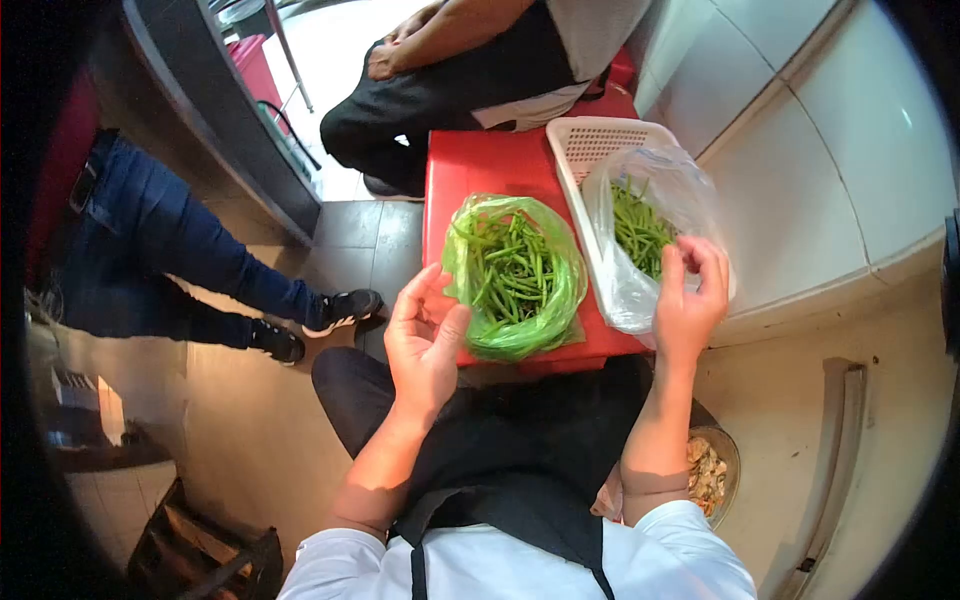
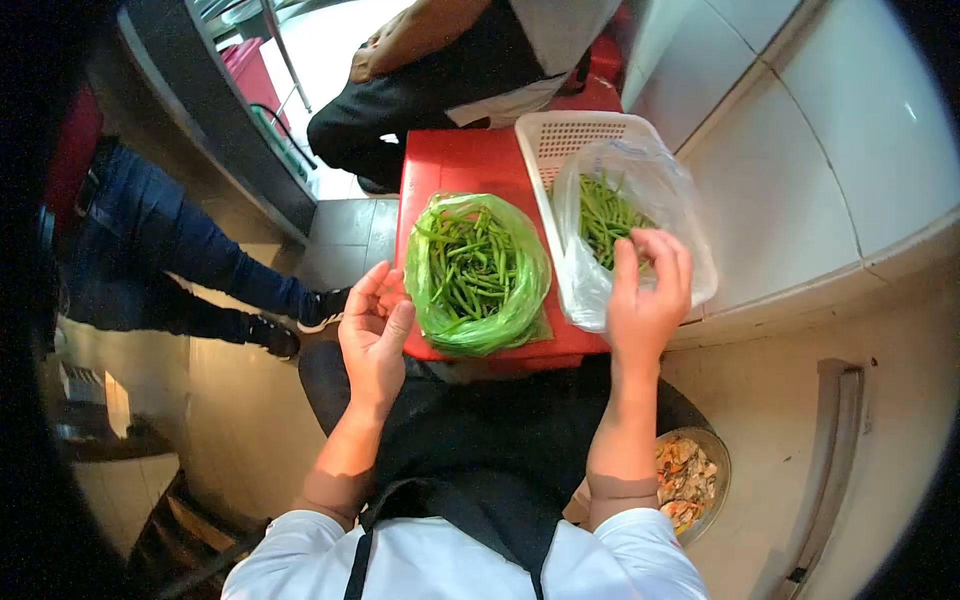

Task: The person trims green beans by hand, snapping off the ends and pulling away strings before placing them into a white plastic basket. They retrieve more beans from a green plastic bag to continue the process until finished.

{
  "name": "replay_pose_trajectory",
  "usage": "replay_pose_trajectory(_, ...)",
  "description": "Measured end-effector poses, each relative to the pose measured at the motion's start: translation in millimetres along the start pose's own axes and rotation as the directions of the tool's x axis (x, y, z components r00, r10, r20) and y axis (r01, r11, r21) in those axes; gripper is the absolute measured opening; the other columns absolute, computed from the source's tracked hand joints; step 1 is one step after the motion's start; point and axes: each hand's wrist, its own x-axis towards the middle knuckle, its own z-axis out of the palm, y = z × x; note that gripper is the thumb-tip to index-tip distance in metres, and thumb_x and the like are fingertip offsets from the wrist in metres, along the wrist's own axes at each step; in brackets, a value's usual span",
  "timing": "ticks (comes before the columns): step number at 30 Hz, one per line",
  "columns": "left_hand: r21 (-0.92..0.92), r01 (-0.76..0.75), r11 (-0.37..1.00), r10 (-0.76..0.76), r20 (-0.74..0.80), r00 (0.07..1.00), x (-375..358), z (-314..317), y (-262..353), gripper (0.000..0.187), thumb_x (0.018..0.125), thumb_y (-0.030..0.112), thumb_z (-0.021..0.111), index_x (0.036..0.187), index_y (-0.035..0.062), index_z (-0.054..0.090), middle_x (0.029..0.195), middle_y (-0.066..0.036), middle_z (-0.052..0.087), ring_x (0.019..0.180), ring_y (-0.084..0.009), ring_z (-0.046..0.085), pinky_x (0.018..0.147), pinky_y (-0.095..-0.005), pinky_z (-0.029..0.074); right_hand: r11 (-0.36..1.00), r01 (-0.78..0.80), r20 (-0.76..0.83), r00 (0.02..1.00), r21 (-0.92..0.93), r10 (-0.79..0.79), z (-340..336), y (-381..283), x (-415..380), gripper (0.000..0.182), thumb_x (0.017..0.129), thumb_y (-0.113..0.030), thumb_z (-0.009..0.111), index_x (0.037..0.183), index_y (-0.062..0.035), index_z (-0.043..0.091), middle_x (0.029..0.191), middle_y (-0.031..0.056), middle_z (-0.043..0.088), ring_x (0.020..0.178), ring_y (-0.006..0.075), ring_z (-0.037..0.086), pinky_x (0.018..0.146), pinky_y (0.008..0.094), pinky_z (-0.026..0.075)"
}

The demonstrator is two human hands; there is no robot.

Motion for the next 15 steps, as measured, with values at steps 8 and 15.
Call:
replay_pose_trajectory(8, 0.109, -0.042, 0.993, 0.050, -0.065, 0.997, 1.1, -19.1, 1.3, 0.047, 0.095, 0.004, 0.069, 0.139, 0.0019, 0.052, 0.124, -0.007, 0.061, 0.095, -0.0085, 0.056, 0.090, -0.0250, 0.048, 0.958, 0.120, 0.489, 0.839, 0.260, -0.237, 53.1, -39.3, -51.5, 0.016, 0.083, -0.003, 0.073, 0.099, -0.0040, 0.068, 0.091, 0.0133, 0.068, 0.085, 0.0309, 0.067, 0.076, 0.0410, 0.054)
replay_pose_trajectory(15, 0.063, 0.007, 0.998, -0.004, -0.036, 0.999, -4.3, -19.5, 1.1, 0.049, 0.094, 0.004, 0.070, 0.140, 0.0025, 0.052, 0.123, -0.006, 0.063, 0.095, -0.0081, 0.058, 0.089, -0.0247, 0.048, 0.955, 0.277, 0.661, 0.737, -0.102, -0.143, 79.3, -17.5, -71.5, 0.031, 0.078, -0.011, 0.078, 0.107, -0.0067, 0.067, 0.096, 0.0111, 0.066, 0.091, 0.0315, 0.066, 0.081, 0.0424, 0.053)
